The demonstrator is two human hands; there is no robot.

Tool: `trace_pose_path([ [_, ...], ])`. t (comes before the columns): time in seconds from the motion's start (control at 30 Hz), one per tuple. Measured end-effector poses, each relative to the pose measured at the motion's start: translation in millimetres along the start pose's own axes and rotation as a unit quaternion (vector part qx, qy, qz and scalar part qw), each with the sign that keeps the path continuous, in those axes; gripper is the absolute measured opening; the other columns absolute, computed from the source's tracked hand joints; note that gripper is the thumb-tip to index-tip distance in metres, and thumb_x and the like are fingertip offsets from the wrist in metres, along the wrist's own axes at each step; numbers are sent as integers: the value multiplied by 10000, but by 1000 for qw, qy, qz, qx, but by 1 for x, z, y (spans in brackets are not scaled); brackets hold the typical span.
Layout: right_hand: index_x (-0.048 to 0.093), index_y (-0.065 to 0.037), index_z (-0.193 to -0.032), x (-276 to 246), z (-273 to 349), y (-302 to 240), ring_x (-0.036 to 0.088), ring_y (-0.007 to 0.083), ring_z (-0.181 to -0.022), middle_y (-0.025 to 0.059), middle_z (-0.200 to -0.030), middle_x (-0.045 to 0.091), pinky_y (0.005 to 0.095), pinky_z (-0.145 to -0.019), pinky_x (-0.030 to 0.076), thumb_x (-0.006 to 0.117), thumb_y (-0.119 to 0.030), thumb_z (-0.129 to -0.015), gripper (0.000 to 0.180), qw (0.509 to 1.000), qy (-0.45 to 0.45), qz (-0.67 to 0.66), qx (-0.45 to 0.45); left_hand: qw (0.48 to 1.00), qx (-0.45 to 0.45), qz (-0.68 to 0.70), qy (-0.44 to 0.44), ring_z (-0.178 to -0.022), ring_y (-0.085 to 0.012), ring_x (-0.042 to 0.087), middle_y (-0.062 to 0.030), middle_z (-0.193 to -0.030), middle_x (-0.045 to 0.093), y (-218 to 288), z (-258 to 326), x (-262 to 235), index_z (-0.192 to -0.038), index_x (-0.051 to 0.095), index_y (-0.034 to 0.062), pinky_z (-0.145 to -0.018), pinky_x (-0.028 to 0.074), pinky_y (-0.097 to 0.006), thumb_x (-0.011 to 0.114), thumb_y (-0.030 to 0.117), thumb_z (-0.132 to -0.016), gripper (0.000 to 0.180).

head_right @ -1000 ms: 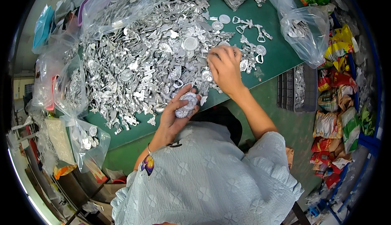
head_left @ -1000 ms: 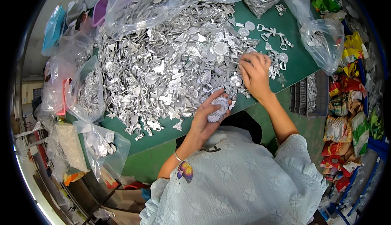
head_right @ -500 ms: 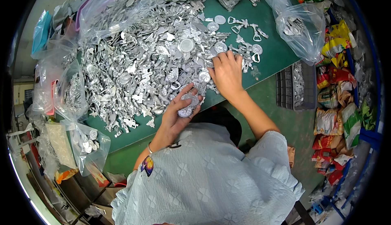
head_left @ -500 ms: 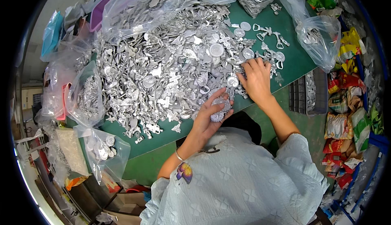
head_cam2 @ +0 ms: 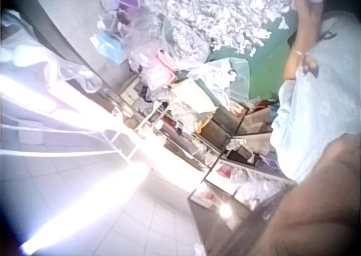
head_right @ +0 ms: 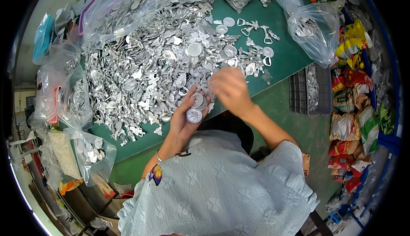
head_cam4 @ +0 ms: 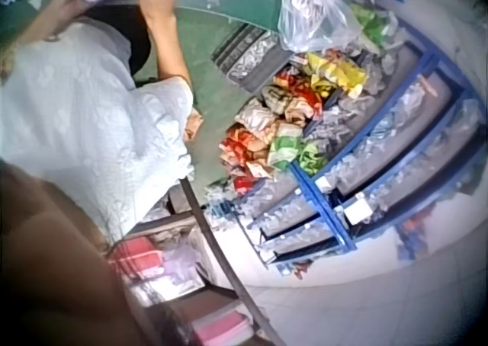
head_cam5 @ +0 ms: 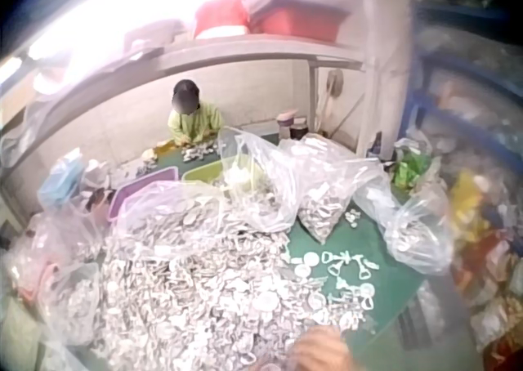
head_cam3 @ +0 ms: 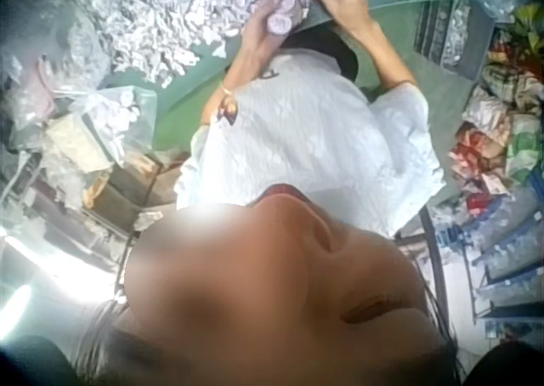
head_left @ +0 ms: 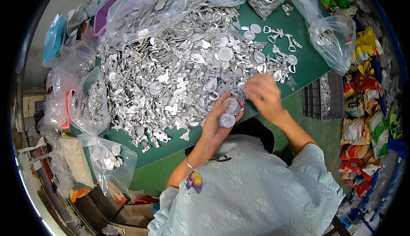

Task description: The person sorts small silver metal parts from a large pile on a green table by hand, stacking circular components and placing sorted items into plastic bags.

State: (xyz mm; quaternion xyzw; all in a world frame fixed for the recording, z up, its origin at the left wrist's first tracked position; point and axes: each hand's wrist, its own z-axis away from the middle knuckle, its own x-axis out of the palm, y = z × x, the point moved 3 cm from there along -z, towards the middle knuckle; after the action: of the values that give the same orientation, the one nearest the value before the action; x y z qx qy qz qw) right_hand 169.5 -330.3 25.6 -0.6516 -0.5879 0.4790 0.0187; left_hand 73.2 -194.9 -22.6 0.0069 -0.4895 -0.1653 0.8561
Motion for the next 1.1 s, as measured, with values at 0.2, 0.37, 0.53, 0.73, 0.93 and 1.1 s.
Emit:
trace_pose_path([
  [0.2,575,-58,-1079,9,-52,44,444,334,-1087,151,-1168,510,424,-910,342,678,-233,-734,400,995,15,74,67,995,-26,53,-79,-1065,-299,508,-121,-1131,490,-2,1,0,-1094,483,81,-683,526,-325,559,85,-826,278],
  [0.37,542,-95,-1128,50,-55,38,379,349,-1155,183,-1291,385,465,-907,326,695,-267,-706,481,985,-78,154,6,997,-20,-20,-68,-1010,-270,519,-103,-1071,480,-4,9,6,-1044,487,69,-624,495,-288,554,76,-807,246],
  [0.53,573,-70,-1042,31,-26,29,428,336,-1118,158,-1299,396,413,-870,379,682,-137,-714,352,989,-118,84,-10,998,-19,19,-62,-984,-254,491,-87,-1033,470,1,8,-2,-1093,462,70,-551,434,-240,536,48,-779,323],
  [0.73,619,-26,-850,1,-22,36,541,285,-879,124,-984,583,371,-770,412,642,-52,-724,131,1000,-3,-15,-27,988,-47,101,-104,-956,-264,479,-101,-1084,477,-2,1,-9,-1146,450,91,-500,414,-242,542,24,-753,409],
  [0.93,640,-5,-839,15,-87,106,547,305,-798,120,-826,619,382,-795,404,620,-132,-772,145,994,37,94,37,999,-12,37,-25,-1073,-296,484,-90,-1152,476,-2,4,-2,-1220,436,91,-602,503,-288,549,15,-769,472],
  [1.1,649,-7,-855,29,-103,125,564,304,-823,128,-792,623,388,-786,422,587,-192,-806,201,980,-114,150,68,998,15,-53,-35,-1081,-285,484,-82,-1132,472,1,0,3,-1232,422,74,-663,518,-303,562,8,-784,475],
])
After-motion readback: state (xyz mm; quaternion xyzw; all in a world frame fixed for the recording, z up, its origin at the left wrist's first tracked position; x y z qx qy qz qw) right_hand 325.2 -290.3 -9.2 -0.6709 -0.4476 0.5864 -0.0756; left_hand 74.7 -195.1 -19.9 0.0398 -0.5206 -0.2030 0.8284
